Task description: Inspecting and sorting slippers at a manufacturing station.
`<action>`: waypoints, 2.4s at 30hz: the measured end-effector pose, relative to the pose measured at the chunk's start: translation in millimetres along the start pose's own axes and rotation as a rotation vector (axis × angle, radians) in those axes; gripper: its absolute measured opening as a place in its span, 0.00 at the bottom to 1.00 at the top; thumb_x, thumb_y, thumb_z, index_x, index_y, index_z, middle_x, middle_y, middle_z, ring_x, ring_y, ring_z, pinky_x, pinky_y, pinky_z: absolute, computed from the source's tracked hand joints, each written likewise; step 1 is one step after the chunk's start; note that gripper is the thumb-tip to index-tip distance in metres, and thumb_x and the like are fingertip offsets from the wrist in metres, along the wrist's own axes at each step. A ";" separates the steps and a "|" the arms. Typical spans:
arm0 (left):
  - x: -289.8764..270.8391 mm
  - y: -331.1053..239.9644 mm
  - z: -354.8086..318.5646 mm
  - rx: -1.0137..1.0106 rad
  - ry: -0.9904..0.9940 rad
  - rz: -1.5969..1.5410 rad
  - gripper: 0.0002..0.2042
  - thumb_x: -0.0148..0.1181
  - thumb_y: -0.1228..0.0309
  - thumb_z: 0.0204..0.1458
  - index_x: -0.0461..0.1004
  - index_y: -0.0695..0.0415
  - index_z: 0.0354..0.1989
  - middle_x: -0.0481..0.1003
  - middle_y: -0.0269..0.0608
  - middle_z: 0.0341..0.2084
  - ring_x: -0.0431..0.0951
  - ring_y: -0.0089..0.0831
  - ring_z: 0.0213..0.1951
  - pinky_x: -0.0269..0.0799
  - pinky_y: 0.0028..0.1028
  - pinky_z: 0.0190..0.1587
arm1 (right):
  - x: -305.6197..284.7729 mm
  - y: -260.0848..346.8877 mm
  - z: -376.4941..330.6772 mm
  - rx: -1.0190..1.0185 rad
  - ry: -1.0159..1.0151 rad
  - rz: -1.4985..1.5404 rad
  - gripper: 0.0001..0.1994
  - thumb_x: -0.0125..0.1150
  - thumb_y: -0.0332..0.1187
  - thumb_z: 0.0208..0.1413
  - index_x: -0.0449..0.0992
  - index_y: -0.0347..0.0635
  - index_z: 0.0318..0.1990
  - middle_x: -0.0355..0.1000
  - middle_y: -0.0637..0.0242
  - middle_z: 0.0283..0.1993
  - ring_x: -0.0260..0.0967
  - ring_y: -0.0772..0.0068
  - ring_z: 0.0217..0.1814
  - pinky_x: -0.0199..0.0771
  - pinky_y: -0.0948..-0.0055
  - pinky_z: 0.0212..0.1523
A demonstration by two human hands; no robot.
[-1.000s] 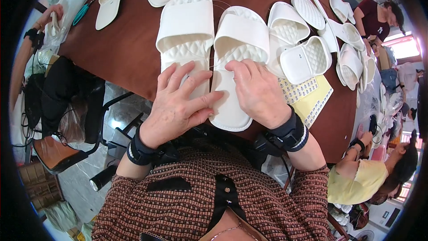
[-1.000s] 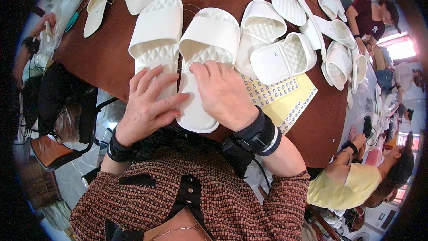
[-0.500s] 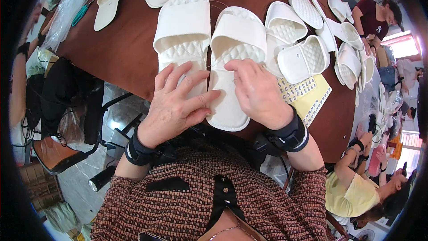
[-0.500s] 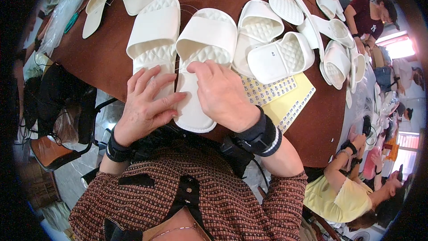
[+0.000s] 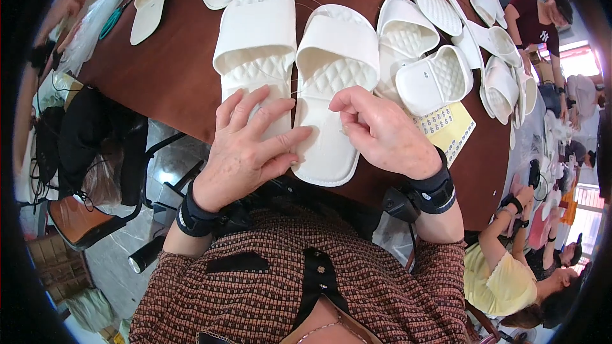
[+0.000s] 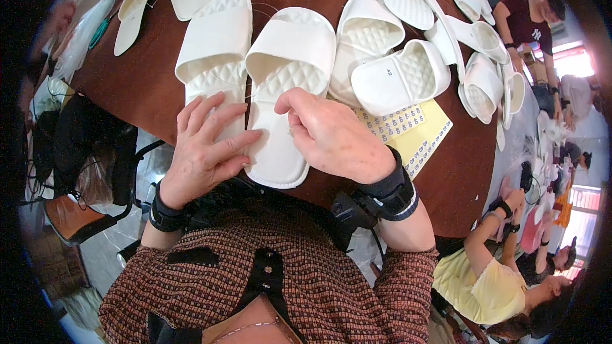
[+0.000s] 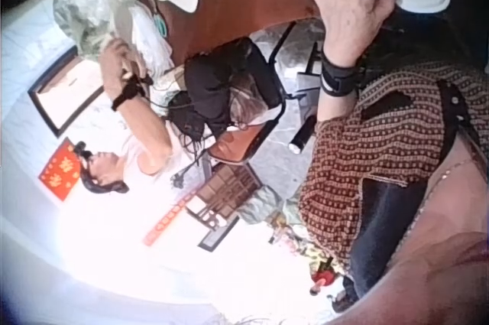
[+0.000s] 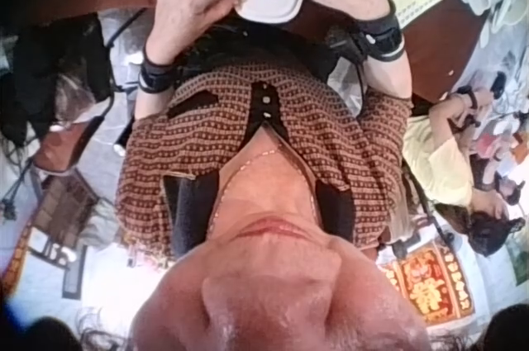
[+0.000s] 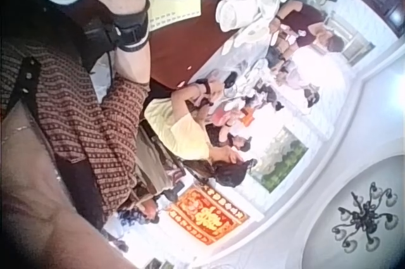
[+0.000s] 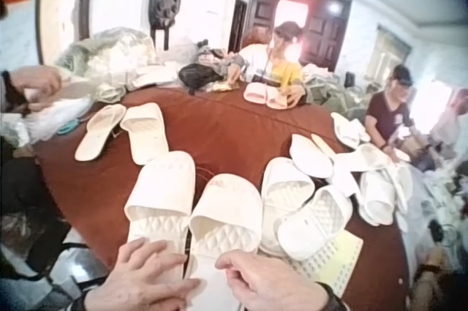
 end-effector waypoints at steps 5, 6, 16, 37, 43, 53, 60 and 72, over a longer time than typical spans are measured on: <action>0.0 -0.4 -0.6 -0.002 0.001 -0.001 0.19 0.68 0.61 0.44 0.82 0.40 0.48 0.71 0.37 0.57 0.64 0.48 0.64 0.51 0.51 0.67 | 2.6 0.7 -1.1 -0.069 -0.062 -0.045 0.08 0.50 0.26 0.60 0.69 0.38 0.46 0.74 0.48 0.37 0.74 0.44 0.41 0.73 0.54 0.41; 0.2 -0.4 -1.0 -0.001 0.000 -0.004 0.19 0.68 0.61 0.44 0.82 0.40 0.48 0.71 0.37 0.57 0.64 0.48 0.64 0.51 0.51 0.67 | 2.8 0.6 -1.1 -0.067 -0.062 -0.045 0.08 0.50 0.26 0.60 0.69 0.38 0.46 0.74 0.48 0.37 0.74 0.44 0.41 0.73 0.54 0.41; 0.0 -0.9 -0.5 0.001 -0.001 0.000 0.19 0.68 0.61 0.44 0.82 0.40 0.49 0.71 0.38 0.58 0.64 0.48 0.64 0.52 0.51 0.67 | 5.8 0.8 -1.7 -0.096 -0.069 -0.126 0.08 0.51 0.23 0.57 0.70 0.39 0.43 0.74 0.52 0.40 0.74 0.46 0.42 0.74 0.56 0.42; 1.1 0.1 -1.4 0.020 -0.021 0.011 0.20 0.68 0.60 0.45 0.80 0.38 0.50 0.71 0.35 0.56 0.65 0.45 0.63 0.53 0.50 0.66 | 5.7 -8.8 2.9 -0.089 -0.124 -0.069 0.08 0.51 0.21 0.56 0.70 0.38 0.43 0.71 0.54 0.43 0.72 0.47 0.46 0.73 0.58 0.45; 1.4 0.5 -1.4 0.043 -0.038 0.032 0.20 0.68 0.60 0.45 0.80 0.38 0.51 0.71 0.35 0.56 0.65 0.46 0.63 0.53 0.50 0.66 | 4.2 -12.1 2.0 -0.093 -0.144 -0.048 0.08 0.50 0.21 0.56 0.70 0.36 0.43 0.72 0.53 0.40 0.73 0.51 0.43 0.74 0.60 0.46; 2.2 -1.1 -4.4 0.070 -0.064 0.053 0.22 0.69 0.64 0.42 0.81 0.43 0.51 0.70 0.38 0.58 0.63 0.48 0.64 0.54 0.48 0.66 | -5.3 -20.9 4.2 0.041 -0.140 0.277 0.10 0.48 0.20 0.56 0.71 0.34 0.45 0.73 0.66 0.36 0.70 0.76 0.35 0.73 0.75 0.39; 4.7 -0.7 -7.8 0.077 -0.075 0.044 0.22 0.69 0.64 0.44 0.80 0.43 0.52 0.70 0.37 0.58 0.64 0.46 0.64 0.53 0.47 0.66 | -7.3 9.4 -10.0 -0.155 -0.246 0.082 0.11 0.46 0.20 0.57 0.71 0.35 0.45 0.75 0.60 0.35 0.74 0.66 0.36 0.75 0.69 0.42; 10.9 2.9 -9.5 0.138 -0.177 0.083 0.20 0.67 0.63 0.48 0.79 0.43 0.52 0.71 0.35 0.56 0.66 0.43 0.62 0.55 0.45 0.64 | 49.5 13.8 -49.1 -0.362 -0.467 -0.829 0.11 0.52 0.29 0.52 0.71 0.39 0.43 0.70 0.63 0.43 0.69 0.65 0.46 0.71 0.67 0.45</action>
Point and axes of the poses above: each hand's wrist, its own z-axis towards the middle knuckle, its own x-axis out of the palm, y = z × x, the point moved 3 cm from there along z, towards the middle knuckle
